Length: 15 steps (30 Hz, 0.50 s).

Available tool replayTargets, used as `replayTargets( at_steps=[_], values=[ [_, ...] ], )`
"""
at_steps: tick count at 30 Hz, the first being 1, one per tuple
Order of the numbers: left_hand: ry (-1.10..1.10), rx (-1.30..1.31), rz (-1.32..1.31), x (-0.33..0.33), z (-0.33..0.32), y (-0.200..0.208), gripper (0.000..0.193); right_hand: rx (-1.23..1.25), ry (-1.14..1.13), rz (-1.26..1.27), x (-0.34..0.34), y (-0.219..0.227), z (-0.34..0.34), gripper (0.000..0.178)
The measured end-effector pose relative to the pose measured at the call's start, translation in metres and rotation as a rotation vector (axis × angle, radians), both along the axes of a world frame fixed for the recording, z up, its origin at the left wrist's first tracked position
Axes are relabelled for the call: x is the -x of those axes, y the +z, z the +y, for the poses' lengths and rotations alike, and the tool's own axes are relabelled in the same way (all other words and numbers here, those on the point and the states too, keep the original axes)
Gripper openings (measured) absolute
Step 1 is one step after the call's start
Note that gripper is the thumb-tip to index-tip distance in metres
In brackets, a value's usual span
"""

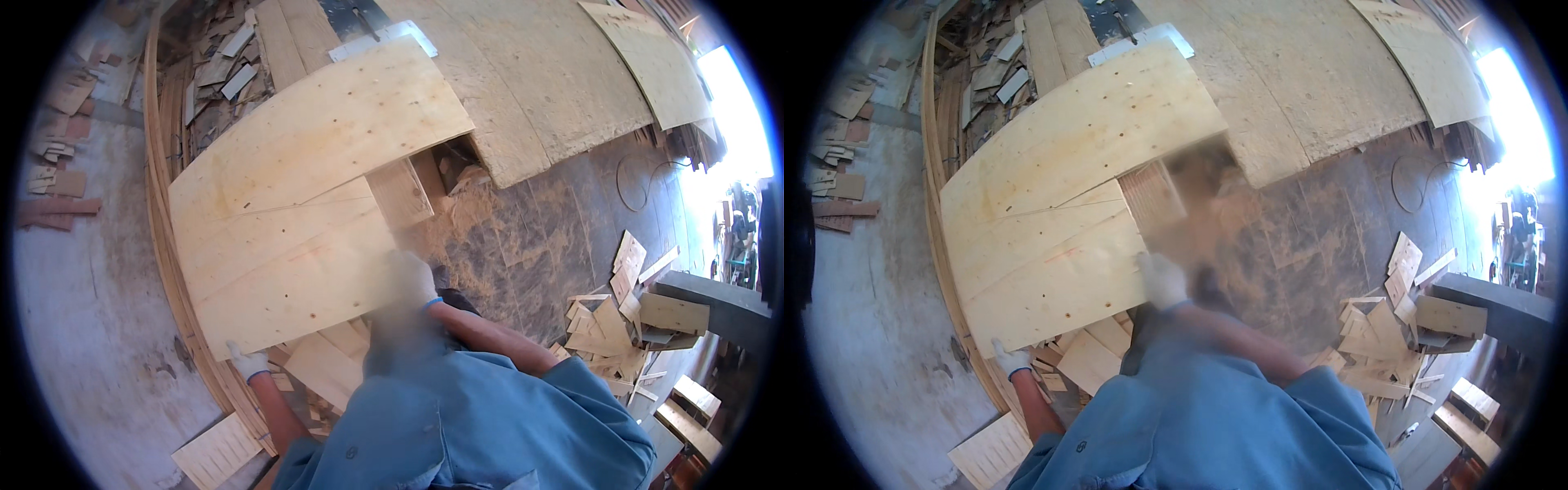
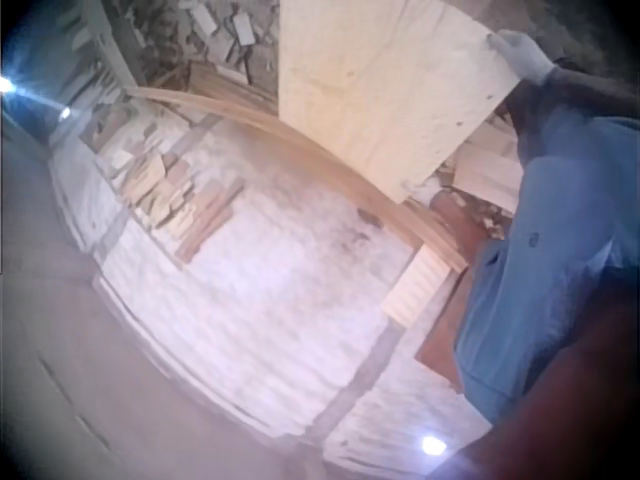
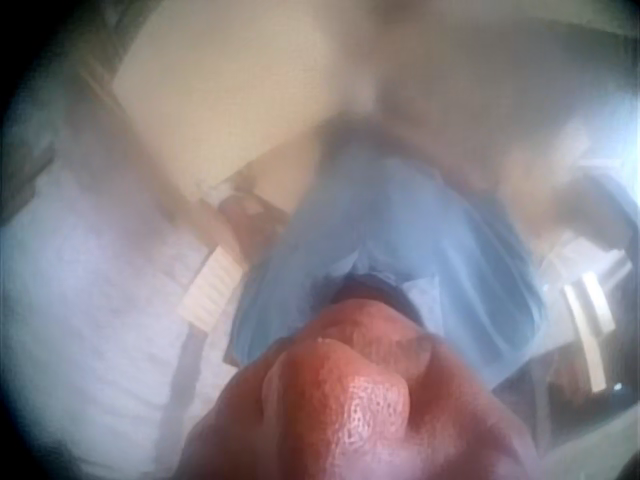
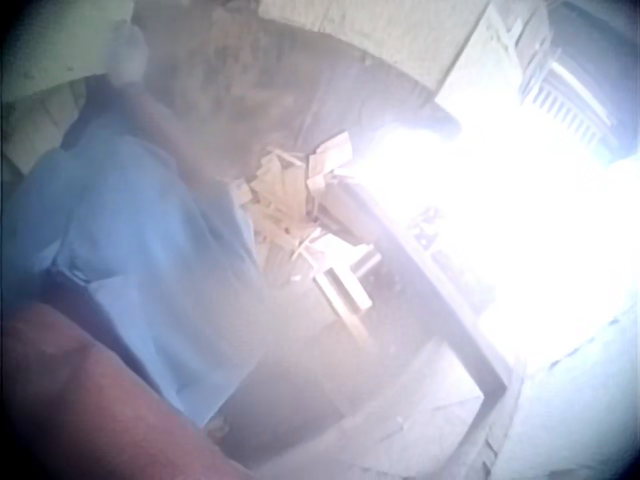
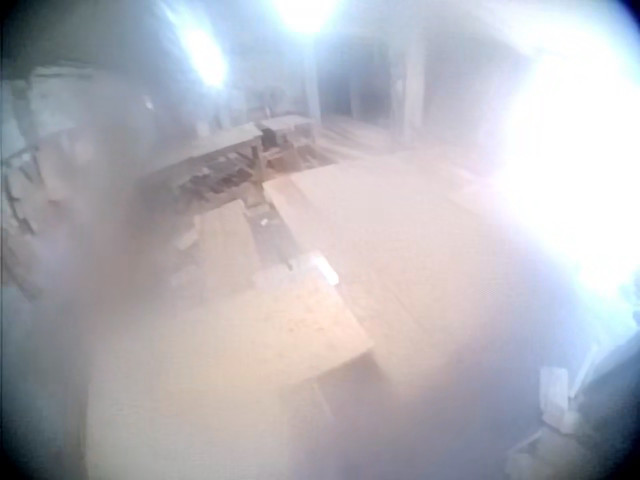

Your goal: The person positions large plywood sheets on a table saw and cuts them into smaller pieces. They handle the wood with gloved hands, aligning each sheet before making a cut and then moving the resulting pieces aside.

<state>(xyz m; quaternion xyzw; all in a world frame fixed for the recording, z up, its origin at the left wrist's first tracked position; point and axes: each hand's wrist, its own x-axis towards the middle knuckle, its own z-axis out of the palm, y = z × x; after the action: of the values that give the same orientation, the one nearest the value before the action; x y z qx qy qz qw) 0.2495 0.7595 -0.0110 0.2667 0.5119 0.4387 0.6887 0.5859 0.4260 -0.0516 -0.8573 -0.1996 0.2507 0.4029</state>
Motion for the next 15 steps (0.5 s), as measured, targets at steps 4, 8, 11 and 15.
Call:
replayTargets(
  at_steps=[4, 8, 11, 15],
  values=[
    [-0.052, -0.007, -0.003, -0.005, 0.028, 0.000, 0.058, -0.032, -0.079, 0.111, 0.003, -0.005, 0.022, 0.048],
    [-0.017, 0.030, -0.004, -0.028, 0.037, 0.010, 0.058, -0.066, -0.163, 0.138, -0.006, 0.009, 0.031, 0.049],
    [-0.002, 0.095, -0.069, -0.033, 0.047, 0.008, 0.058, -0.063, -0.156, 0.121, -0.013, 0.008, 0.037, 0.048],
    [-0.004, 0.053, 0.039, -0.034, 0.051, 0.006, 0.056, -0.042, -0.157, 0.134, -0.017, 0.008, 0.043, 0.048]
  ],
)
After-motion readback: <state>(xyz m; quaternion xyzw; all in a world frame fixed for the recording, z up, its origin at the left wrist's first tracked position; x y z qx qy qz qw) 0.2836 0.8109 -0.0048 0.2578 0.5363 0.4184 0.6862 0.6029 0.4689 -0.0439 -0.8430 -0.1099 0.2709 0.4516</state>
